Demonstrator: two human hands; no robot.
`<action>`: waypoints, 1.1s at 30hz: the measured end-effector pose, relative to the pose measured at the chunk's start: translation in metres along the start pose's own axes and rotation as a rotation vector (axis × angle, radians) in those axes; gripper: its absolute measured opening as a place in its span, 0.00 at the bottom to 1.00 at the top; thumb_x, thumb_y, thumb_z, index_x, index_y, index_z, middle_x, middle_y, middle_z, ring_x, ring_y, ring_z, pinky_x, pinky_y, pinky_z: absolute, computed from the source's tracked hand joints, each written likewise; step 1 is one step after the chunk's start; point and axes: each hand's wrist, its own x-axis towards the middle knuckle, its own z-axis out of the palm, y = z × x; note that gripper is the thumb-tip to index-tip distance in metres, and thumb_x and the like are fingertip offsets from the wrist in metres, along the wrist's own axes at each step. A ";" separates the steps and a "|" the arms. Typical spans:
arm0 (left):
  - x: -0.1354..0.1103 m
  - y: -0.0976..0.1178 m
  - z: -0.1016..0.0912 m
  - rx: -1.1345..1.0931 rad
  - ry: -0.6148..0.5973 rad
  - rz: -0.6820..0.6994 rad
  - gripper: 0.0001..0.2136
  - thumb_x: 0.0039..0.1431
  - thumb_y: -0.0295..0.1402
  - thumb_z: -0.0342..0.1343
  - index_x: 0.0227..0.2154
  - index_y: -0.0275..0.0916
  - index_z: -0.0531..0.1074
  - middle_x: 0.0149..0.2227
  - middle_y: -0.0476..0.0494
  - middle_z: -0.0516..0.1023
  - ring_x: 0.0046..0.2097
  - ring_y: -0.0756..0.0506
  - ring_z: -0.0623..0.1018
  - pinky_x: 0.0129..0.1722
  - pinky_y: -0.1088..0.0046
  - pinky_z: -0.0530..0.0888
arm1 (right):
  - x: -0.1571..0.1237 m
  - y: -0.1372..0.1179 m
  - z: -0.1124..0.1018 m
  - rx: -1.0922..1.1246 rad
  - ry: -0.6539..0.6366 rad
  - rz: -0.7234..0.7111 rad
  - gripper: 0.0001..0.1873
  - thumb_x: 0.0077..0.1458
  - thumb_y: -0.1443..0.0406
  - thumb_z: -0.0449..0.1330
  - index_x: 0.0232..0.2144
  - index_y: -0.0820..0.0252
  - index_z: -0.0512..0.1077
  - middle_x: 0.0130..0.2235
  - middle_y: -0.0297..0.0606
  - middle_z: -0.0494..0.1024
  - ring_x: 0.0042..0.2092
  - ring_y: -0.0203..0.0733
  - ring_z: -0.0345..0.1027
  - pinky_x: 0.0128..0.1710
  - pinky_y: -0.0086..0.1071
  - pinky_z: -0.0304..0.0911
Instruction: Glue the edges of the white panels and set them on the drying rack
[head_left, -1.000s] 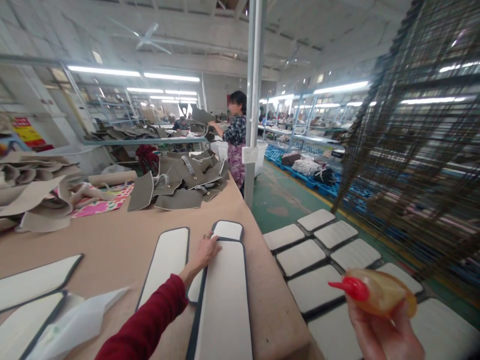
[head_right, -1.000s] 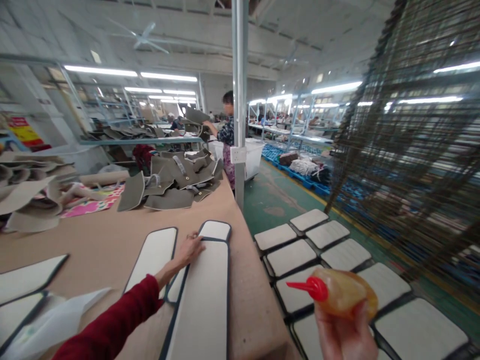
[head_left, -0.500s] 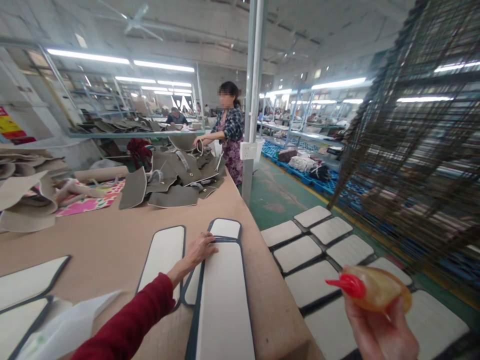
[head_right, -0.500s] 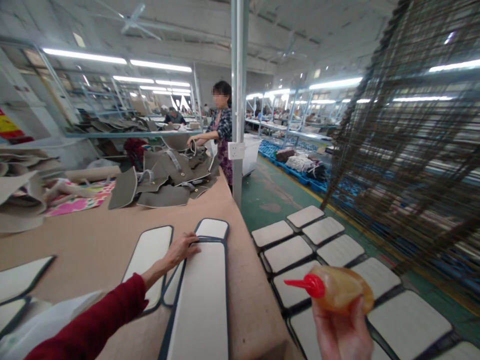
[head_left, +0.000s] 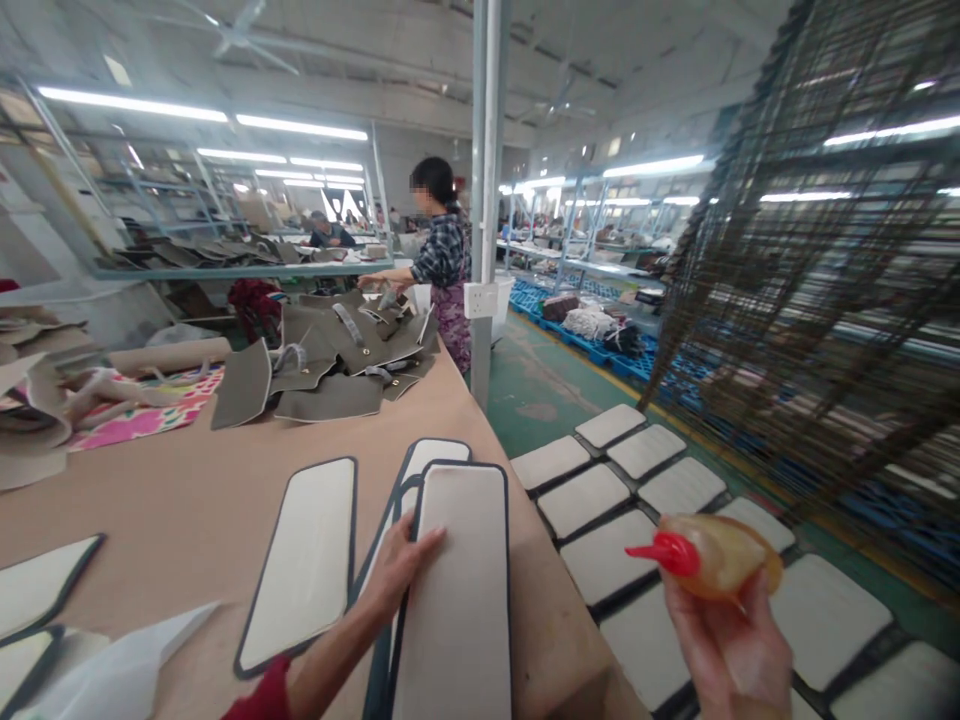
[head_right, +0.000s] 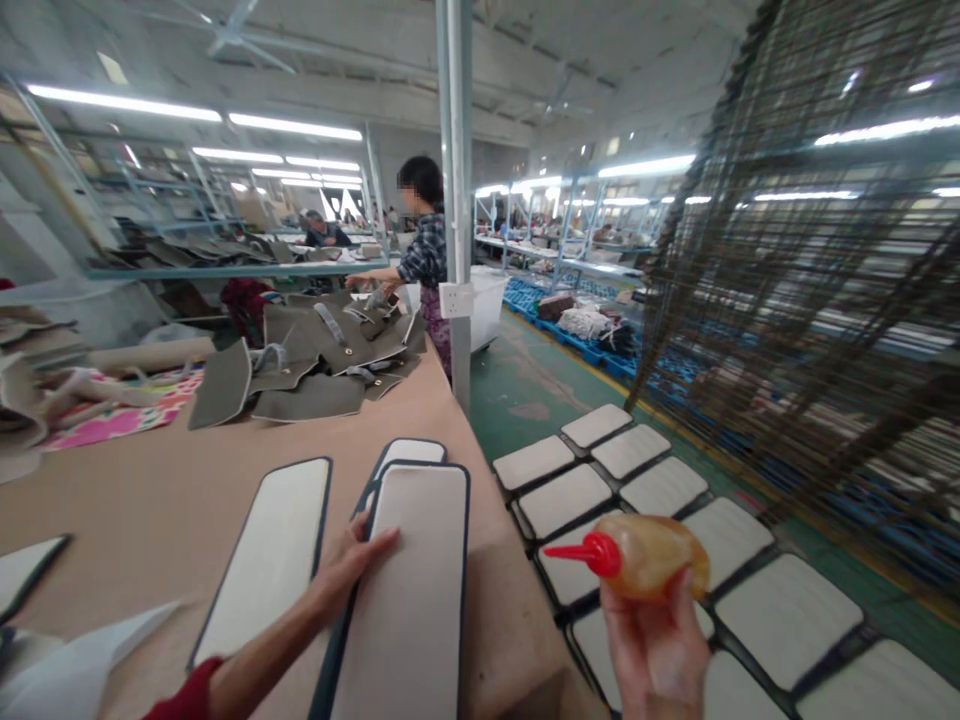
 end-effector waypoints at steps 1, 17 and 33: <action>-0.008 0.001 0.004 0.031 -0.015 -0.026 0.21 0.47 0.46 0.63 0.39 0.35 0.74 0.35 0.40 0.81 0.37 0.39 0.79 0.35 0.66 0.76 | -0.001 -0.001 0.003 0.010 0.005 0.005 0.27 0.46 0.48 0.64 0.43 0.60 0.75 0.44 0.44 0.79 0.47 0.49 0.73 0.55 0.51 0.64; -0.023 0.152 0.085 0.666 -1.120 0.306 0.20 0.55 0.36 0.57 0.52 0.46 0.74 0.48 0.50 0.80 0.50 0.38 0.76 0.51 0.69 0.68 | 0.002 -0.114 0.058 0.014 -0.538 -0.206 0.30 0.35 0.53 0.72 0.42 0.55 0.74 0.43 0.40 0.81 0.55 0.56 0.68 0.59 0.58 0.57; -0.062 0.191 0.155 0.691 -1.420 0.102 0.17 0.46 0.39 0.65 0.41 0.38 0.81 0.39 0.46 0.82 0.45 0.35 0.77 0.47 0.65 0.72 | -0.010 -0.170 0.022 -0.096 -0.622 -0.143 0.36 0.24 0.55 0.76 0.40 0.53 0.73 0.30 0.33 0.81 0.48 0.56 0.74 0.55 0.57 0.62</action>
